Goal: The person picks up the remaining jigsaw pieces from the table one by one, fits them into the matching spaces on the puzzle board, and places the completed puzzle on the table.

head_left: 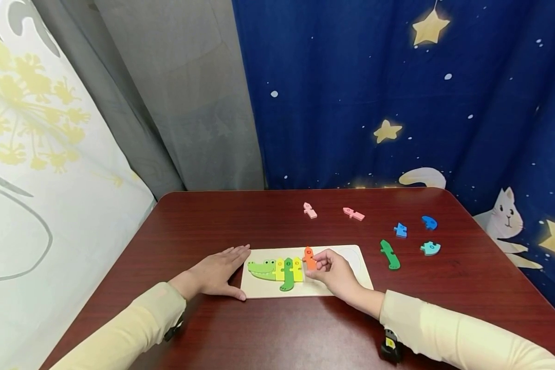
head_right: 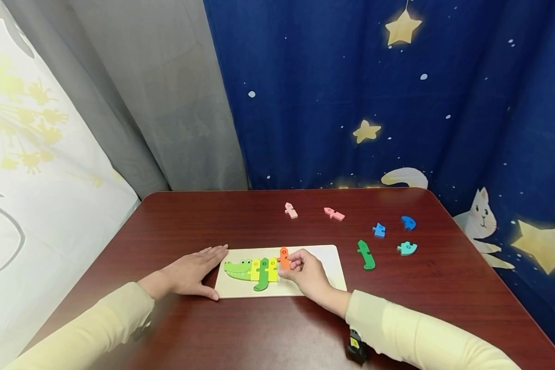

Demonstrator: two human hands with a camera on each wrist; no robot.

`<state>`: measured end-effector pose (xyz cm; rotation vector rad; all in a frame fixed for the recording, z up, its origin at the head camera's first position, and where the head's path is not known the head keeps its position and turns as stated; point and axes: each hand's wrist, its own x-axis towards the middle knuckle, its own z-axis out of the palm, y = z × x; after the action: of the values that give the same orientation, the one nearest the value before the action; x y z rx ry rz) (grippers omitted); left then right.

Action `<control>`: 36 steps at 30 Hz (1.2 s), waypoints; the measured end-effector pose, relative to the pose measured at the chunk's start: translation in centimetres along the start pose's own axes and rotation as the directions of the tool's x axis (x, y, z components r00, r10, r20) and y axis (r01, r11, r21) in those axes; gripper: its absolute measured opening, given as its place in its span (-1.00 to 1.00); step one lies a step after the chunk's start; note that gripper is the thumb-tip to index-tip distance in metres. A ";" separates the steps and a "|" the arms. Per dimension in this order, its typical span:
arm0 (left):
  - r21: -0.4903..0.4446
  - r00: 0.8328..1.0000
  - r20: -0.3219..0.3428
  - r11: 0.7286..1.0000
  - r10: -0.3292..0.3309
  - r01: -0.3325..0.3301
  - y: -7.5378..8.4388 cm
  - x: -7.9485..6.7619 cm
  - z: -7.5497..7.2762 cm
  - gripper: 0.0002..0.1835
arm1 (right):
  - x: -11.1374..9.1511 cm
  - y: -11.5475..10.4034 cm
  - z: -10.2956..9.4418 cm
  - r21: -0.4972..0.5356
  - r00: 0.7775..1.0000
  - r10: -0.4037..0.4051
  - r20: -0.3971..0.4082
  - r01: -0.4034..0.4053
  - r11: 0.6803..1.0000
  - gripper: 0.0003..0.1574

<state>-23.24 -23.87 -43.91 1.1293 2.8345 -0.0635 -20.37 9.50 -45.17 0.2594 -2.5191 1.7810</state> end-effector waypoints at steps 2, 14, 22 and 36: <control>0.002 1.000 -0.003 1.000 0.002 -0.002 0.0 0.0 0.0 0.28 | 0.0 0.0 0.0 -0.005 1.000 0.002 0.008 -0.002 1.000 -0.62; 0.001 1.000 -0.002 1.000 0.006 -0.006 0.0 -0.1 -0.1 0.28 | -0.3 -0.1 0.3 0.000 0.999 0.001 0.053 -0.001 1.000 -0.59; 0.004 1.000 0.007 1.000 0.002 -0.002 0.1 -0.1 -0.3 0.28 | -0.3 0.3 0.5 -0.067 0.998 -0.013 0.061 0.017 0.998 -0.60; 0.004 1.000 0.012 1.000 0.005 -0.005 0.0 -0.1 -0.3 0.29 | -0.3 0.0 0.5 -0.126 0.996 -0.014 0.089 0.025 0.992 -0.61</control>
<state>-23.21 -23.88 -43.65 1.1332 2.8218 -0.0753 -20.07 9.01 -45.36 0.3633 -2.6665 1.6287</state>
